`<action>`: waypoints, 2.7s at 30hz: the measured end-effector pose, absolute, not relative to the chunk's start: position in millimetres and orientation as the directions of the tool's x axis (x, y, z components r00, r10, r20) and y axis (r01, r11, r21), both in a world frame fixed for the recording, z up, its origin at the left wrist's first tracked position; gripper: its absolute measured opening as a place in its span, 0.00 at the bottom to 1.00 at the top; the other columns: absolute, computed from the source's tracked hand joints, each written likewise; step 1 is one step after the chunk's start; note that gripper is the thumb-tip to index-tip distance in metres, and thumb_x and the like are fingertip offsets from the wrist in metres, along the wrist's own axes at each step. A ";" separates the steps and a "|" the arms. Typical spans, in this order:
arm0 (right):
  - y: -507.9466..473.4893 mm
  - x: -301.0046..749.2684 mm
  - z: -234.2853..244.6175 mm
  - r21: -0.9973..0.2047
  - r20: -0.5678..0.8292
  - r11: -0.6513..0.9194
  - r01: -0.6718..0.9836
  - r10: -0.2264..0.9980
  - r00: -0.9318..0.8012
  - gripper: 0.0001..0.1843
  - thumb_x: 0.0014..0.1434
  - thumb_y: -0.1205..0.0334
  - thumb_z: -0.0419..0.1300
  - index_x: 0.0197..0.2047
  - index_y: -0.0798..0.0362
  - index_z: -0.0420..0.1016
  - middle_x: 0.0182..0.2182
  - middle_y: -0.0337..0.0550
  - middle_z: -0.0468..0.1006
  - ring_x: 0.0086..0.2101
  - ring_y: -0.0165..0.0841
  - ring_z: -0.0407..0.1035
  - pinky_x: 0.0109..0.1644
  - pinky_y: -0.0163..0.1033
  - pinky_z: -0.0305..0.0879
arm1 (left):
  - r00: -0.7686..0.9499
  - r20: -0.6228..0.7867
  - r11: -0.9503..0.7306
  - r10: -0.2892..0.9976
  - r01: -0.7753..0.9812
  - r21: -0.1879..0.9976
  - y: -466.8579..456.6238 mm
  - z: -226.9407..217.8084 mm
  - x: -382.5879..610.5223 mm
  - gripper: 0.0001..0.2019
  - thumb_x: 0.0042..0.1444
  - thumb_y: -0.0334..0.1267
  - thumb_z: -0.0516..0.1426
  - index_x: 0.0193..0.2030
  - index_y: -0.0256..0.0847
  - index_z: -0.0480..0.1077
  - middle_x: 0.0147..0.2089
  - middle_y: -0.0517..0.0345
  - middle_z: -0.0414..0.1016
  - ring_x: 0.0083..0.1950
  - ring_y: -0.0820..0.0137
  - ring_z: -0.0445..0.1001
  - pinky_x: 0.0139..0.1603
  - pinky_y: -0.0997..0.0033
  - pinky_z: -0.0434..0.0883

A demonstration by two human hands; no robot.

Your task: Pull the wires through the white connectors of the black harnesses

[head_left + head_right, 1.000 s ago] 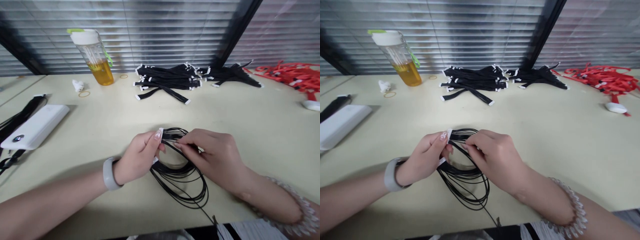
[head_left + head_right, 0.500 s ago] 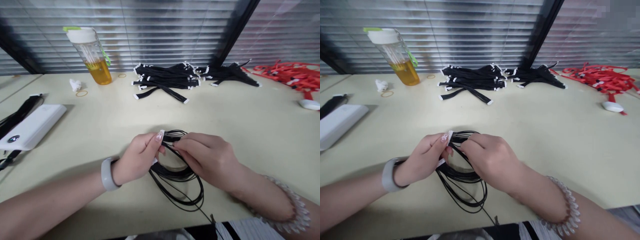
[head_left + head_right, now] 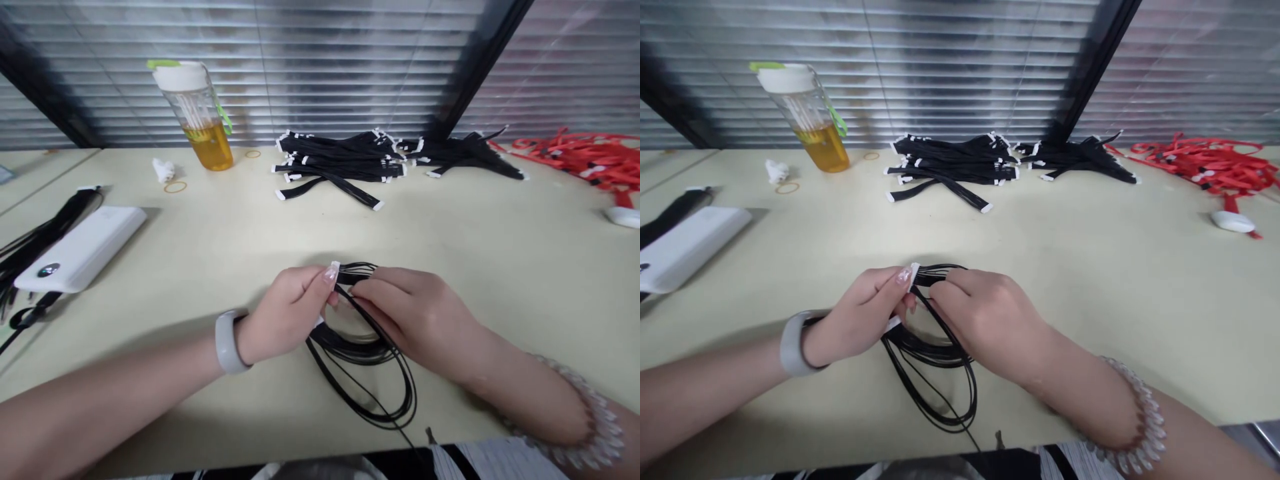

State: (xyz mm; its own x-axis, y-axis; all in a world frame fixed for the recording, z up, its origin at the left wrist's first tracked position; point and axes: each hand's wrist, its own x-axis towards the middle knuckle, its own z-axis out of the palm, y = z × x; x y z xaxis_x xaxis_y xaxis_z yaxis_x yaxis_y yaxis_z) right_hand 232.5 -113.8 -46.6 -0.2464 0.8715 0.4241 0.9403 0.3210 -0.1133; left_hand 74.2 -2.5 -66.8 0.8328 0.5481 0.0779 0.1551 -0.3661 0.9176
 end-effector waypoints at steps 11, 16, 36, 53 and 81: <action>-115.7 233.0 -50.2 -0.109 0.488 0.318 0.942 0.843 -0.228 0.09 0.60 0.72 0.51 0.34 0.56 0.72 0.26 0.41 0.71 0.25 0.27 0.63 0.27 0.34 0.56 | 0.860 0.070 -0.384 0.505 0.151 0.911 -3.4 -66.0 73.5 0.22 0.65 0.45 0.43 0.24 0.37 0.63 0.21 0.63 0.64 0.23 0.79 0.62 0.27 0.78 0.62; -113.5 232.3 -49.7 -0.104 0.478 0.351 0.931 0.838 -0.262 0.12 0.60 0.73 0.49 0.30 0.57 0.70 0.23 0.40 0.68 0.24 0.27 0.60 0.26 0.33 0.55 | 0.866 0.077 -0.410 0.493 0.154 0.899 -1.8 -68.0 74.0 0.22 0.65 0.45 0.42 0.24 0.37 0.64 0.21 0.62 0.63 0.24 0.78 0.62 0.27 0.78 0.62; -114.6 230.4 -39.6 -0.158 -0.057 0.009 0.987 0.998 -0.018 0.08 0.58 0.57 0.56 0.34 0.51 0.72 0.25 0.39 0.75 0.23 0.31 0.68 0.24 0.36 0.50 | 0.335 0.054 -0.069 0.941 0.034 0.997 28.9 -69.6 85.0 0.20 0.61 0.51 0.48 0.26 0.38 0.64 0.17 0.63 0.56 0.19 0.77 0.54 0.20 0.75 0.54; -119.8 263.3 -4.5 -0.865 0.485 0.256 0.432 0.652 0.583 0.10 0.63 0.59 0.53 0.43 0.41 0.76 0.43 0.38 0.75 0.41 0.33 0.72 0.45 0.44 0.70 | 0.452 0.127 -0.209 0.883 0.135 0.969 19.3 -70.1 82.5 0.22 0.62 0.50 0.47 0.25 0.36 0.65 0.16 0.64 0.57 0.19 0.78 0.57 0.20 0.78 0.57; -117.0 227.5 -28.5 -0.794 0.144 0.028 0.607 0.979 0.144 0.06 0.55 0.68 0.58 0.28 0.54 0.65 0.20 0.33 0.68 0.22 0.22 0.57 0.23 0.29 0.54 | 0.827 0.218 -0.487 0.519 0.077 0.870 -11.8 -71.0 66.2 0.22 0.66 0.45 0.41 0.27 0.37 0.65 0.20 0.63 0.65 0.22 0.79 0.62 0.23 0.78 0.60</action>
